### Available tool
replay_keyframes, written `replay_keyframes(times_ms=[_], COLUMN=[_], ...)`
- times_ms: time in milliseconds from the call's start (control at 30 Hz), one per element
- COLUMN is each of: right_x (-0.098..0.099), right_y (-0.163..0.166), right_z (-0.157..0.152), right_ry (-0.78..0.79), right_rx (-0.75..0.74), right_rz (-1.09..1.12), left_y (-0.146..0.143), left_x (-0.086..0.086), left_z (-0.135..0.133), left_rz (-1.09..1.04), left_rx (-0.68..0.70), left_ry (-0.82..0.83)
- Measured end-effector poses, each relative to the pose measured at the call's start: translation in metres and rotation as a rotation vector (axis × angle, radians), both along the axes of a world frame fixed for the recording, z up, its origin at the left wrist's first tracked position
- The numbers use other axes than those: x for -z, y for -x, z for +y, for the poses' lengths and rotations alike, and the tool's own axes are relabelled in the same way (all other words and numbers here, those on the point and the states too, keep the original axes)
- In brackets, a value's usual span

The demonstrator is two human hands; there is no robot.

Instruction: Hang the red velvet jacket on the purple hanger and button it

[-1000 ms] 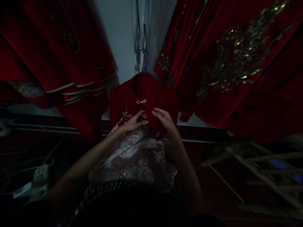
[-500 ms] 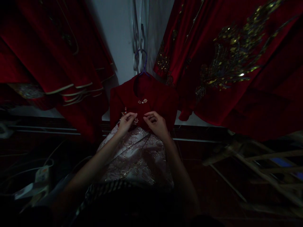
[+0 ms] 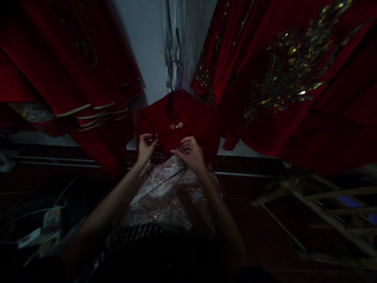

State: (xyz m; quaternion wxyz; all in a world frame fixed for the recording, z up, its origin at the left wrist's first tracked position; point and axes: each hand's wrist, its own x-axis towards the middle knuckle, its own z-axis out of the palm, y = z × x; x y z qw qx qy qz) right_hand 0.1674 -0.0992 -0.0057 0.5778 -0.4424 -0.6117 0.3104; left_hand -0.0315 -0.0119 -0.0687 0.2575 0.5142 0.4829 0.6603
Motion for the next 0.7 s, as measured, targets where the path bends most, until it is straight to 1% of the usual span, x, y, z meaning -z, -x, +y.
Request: replay_keyframes(times_ms=[67, 133, 267, 333, 433, 567, 633, 700], right_x=[-0.006, -0.011, -0.013, -0.009, 0.003, 0.018, 0.022, 0.023], right_y=[0.003, 0.008, 0.025, 0.035, 0.047, 0.058, 0.061, 0.063], right_z=[0.001, 0.007, 0.028, 0.041, 0.061, 0.079, 0.082, 0.083], right_ry=[-0.013, -0.036, -0.073, -0.075, -0.074, -0.093, -0.104, -0.115], right_rx=[-0.002, -0.005, -0.08, -0.12, -0.145, -0.13, -0.104, -0.075], right_rz=[0.031, 0.051, -0.026, -0.114, -0.224, -0.279, -0.272, -0.254], left_y=[0.006, 0.007, 0.005, 0.005, 0.007, 0.011, 0.012, 0.013], left_x=[0.005, 0.006, -0.003, -0.009, -0.016, -0.02, -0.021, -0.021], left_z=[0.011, 0.015, 0.011, 0.007, 0.002, 0.0, -0.001, -0.002], left_rz=[0.011, 0.009, -0.067, -0.134, -0.221, -0.309, -0.307, -0.236], left_rx=[0.078, 0.129, 0.168, 0.204, 0.247, 0.26, 0.26, 0.263], left_ry=[0.019, 0.008, 0.029, 0.068, 0.126, 0.172, 0.16, 0.136])
